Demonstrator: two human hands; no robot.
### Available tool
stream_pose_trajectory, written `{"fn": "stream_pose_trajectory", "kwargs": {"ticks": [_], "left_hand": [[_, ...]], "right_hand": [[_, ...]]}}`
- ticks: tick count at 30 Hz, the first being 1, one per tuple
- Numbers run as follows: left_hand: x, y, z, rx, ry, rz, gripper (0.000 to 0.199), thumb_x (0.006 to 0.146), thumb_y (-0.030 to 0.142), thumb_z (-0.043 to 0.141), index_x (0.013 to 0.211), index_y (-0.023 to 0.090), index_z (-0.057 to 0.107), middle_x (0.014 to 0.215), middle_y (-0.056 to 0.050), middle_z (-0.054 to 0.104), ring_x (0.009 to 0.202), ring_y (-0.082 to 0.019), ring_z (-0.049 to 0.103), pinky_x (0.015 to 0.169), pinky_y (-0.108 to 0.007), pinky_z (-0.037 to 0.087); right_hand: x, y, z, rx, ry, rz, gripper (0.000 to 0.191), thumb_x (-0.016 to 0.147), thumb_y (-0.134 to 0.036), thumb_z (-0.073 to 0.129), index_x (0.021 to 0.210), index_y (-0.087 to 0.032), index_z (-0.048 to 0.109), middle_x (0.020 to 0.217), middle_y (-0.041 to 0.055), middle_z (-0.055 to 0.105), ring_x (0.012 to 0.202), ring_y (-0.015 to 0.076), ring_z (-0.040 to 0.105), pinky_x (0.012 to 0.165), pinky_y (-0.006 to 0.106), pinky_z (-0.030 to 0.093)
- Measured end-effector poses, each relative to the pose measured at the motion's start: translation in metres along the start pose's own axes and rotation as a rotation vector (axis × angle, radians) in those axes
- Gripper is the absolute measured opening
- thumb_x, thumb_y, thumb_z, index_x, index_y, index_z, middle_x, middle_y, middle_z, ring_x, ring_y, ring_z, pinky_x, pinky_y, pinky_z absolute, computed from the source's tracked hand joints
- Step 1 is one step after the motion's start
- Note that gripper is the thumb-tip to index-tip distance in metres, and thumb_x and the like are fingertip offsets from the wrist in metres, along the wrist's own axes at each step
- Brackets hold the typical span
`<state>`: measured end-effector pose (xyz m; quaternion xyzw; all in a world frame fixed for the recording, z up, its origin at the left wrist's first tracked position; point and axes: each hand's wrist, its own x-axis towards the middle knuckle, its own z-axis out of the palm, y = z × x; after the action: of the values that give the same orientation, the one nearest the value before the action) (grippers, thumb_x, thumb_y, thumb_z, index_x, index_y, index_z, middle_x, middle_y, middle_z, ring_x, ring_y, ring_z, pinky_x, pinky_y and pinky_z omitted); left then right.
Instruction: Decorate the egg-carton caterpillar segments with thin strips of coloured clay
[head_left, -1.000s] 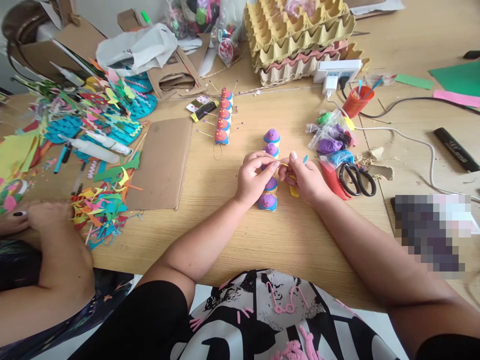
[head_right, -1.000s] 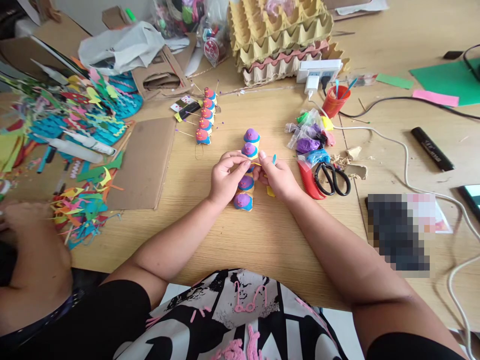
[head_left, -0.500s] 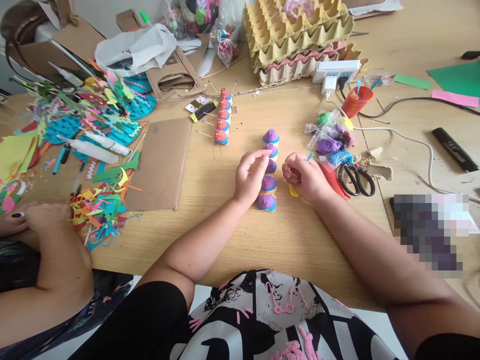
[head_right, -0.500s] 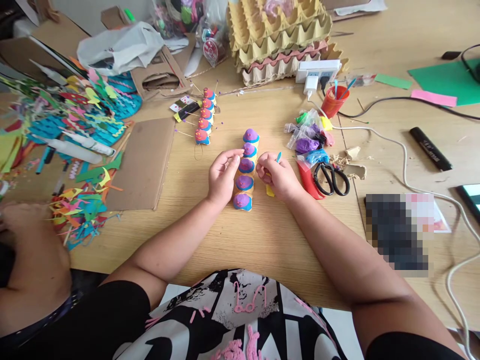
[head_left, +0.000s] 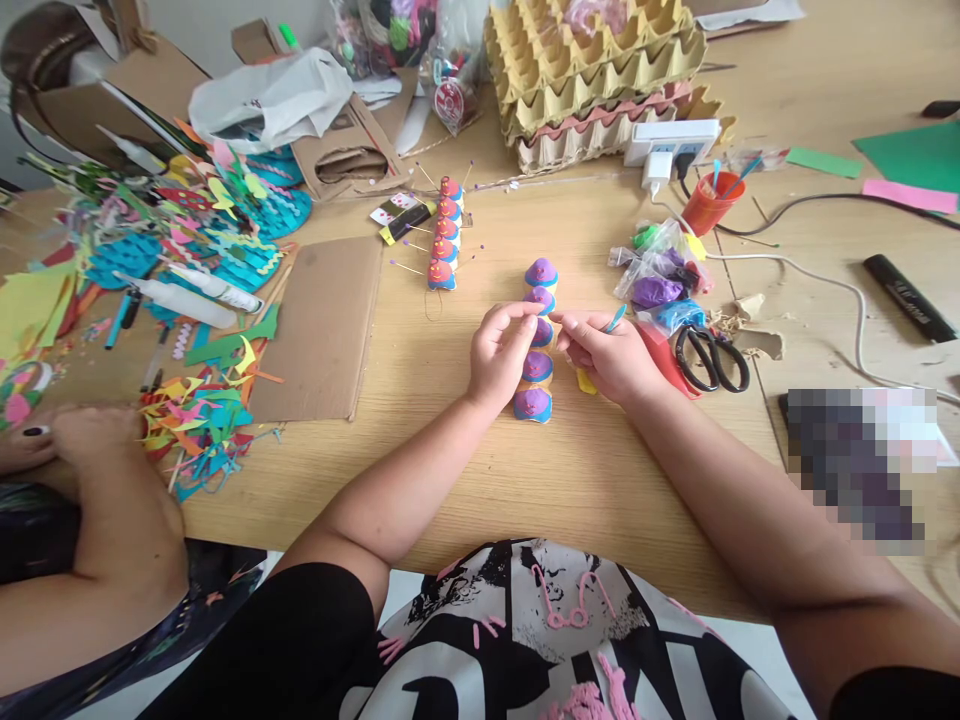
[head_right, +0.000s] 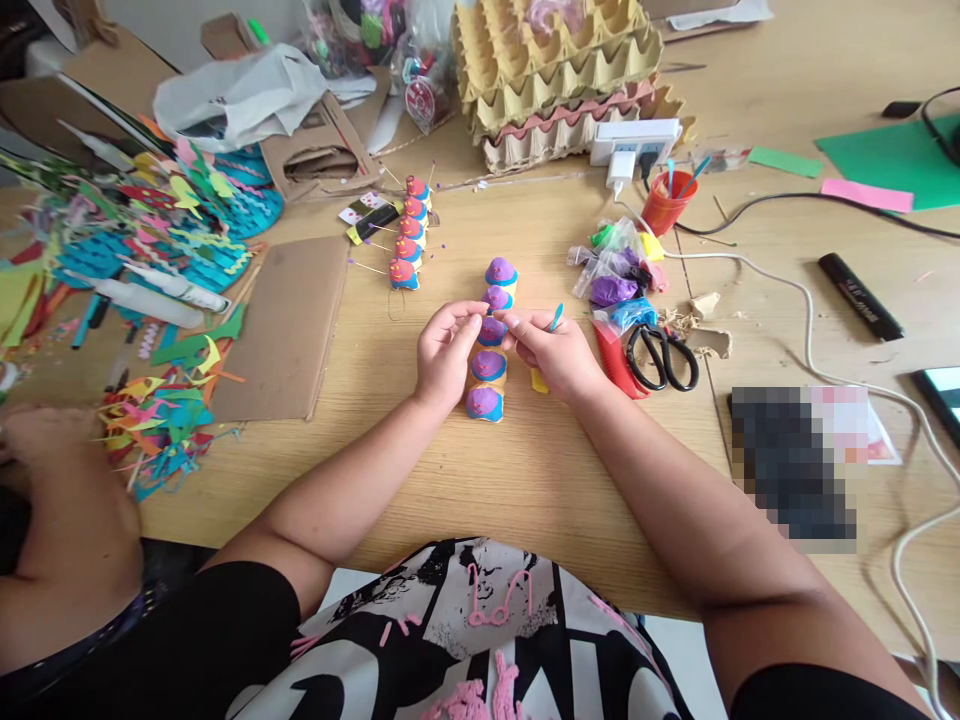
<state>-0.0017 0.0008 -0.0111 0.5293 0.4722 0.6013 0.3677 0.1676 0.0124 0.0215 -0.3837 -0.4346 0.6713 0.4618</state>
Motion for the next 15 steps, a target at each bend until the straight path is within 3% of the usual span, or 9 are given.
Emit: {"fn": "stream_pose_trajectory", "kwargs": {"ticks": [5, 11, 15], "left_hand": [[0.0, -0.0007, 0.0006, 0.001, 0.004, 0.007, 0.024, 0.099, 0.053, 0.072, 0.104, 0.03, 0.079, 0.112, -0.003, 0.079, 0.113, -0.02, 0.075, 0.104, -0.036, 0.06], [0.0001, -0.0009, 0.0005, 0.028, -0.007, 0.017, 0.028, 0.099, 0.057, 0.07, 0.104, 0.03, 0.078, 0.111, -0.004, 0.08, 0.115, -0.021, 0.075, 0.105, -0.039, 0.062], [0.0004, 0.0002, 0.0007, 0.029, -0.008, 0.025, 0.028, 0.099, 0.057, 0.071, 0.103, 0.03, 0.078, 0.112, -0.003, 0.08, 0.115, -0.02, 0.075, 0.106, -0.039, 0.061]], "right_hand": [[-0.0004, -0.0011, 0.0005, 0.005, 0.031, 0.038, 0.047, 0.065, -0.058, 0.096, 0.071, -0.018, 0.072, 0.058, -0.0016, 0.061, 0.048, 0.0057, 0.032, 0.046, 0.027, 0.019], [0.0001, -0.0007, 0.0001, 0.008, 0.046, 0.037, 0.055, 0.068, -0.065, 0.092, 0.058, -0.018, 0.065, 0.046, -0.0033, 0.048, 0.043, 0.0062, 0.032, 0.043, 0.026, 0.02], [0.0001, -0.0029, 0.0006, 0.027, 0.022, 0.046, 0.054, 0.057, -0.061, 0.1, 0.071, -0.017, 0.072, 0.054, -0.0039, 0.055, 0.045, 0.0054, 0.033, 0.043, 0.025, 0.02]]}}
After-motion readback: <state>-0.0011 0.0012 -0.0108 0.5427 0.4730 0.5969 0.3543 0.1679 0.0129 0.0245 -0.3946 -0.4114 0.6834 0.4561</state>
